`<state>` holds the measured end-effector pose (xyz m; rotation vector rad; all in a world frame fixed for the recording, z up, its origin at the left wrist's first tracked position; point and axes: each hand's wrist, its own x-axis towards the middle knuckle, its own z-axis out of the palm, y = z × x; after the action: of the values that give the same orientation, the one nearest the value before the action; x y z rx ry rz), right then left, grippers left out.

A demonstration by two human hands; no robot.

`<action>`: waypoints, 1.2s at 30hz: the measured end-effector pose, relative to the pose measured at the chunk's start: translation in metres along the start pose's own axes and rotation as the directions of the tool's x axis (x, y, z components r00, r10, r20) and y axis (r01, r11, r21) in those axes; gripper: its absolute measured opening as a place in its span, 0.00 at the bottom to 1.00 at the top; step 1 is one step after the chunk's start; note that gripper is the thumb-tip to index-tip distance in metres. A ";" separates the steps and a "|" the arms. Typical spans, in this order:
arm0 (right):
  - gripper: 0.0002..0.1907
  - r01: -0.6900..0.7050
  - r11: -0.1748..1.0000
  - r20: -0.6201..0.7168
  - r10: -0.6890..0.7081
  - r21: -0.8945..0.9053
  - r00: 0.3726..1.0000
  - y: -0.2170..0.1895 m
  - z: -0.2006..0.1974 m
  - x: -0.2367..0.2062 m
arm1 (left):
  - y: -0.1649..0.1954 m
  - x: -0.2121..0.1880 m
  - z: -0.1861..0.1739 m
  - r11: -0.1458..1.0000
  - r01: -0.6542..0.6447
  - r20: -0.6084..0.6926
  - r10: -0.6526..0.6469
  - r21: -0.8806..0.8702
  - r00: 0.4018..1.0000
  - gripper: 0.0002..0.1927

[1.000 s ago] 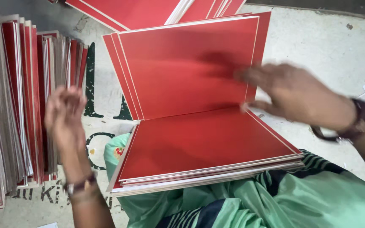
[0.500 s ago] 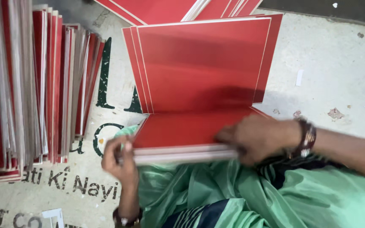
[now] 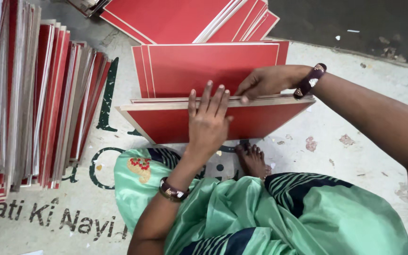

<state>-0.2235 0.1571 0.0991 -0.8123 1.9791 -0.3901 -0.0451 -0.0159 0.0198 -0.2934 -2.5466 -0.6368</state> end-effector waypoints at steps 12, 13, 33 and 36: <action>0.25 -0.046 0.996 -0.245 0.064 0.076 0.967 0.016 0.002 0.011 | -0.008 -0.031 0.055 0.996 -0.089 -0.301 0.086 0.005 0.950 0.19; 0.26 -0.020 0.991 -0.262 0.054 0.132 0.963 0.016 0.005 0.010 | 0.004 -0.052 0.067 0.989 -0.142 -0.355 0.145 0.033 0.924 0.18; 0.30 -0.059 0.994 -0.335 0.086 0.091 0.938 0.007 0.043 -0.006 | -0.018 -0.180 0.070 0.989 0.120 0.809 0.000 -0.087 0.588 0.11; 0.32 -0.038 0.999 -0.359 0.044 0.024 0.932 0.008 0.047 -0.008 | -0.022 -0.157 0.029 0.994 0.112 0.547 -0.099 0.009 0.831 0.08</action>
<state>-0.1831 0.1706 0.0756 -0.7253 2.3250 -0.5629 0.0701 -0.0339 -0.0914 -0.3911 -3.1273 -0.7022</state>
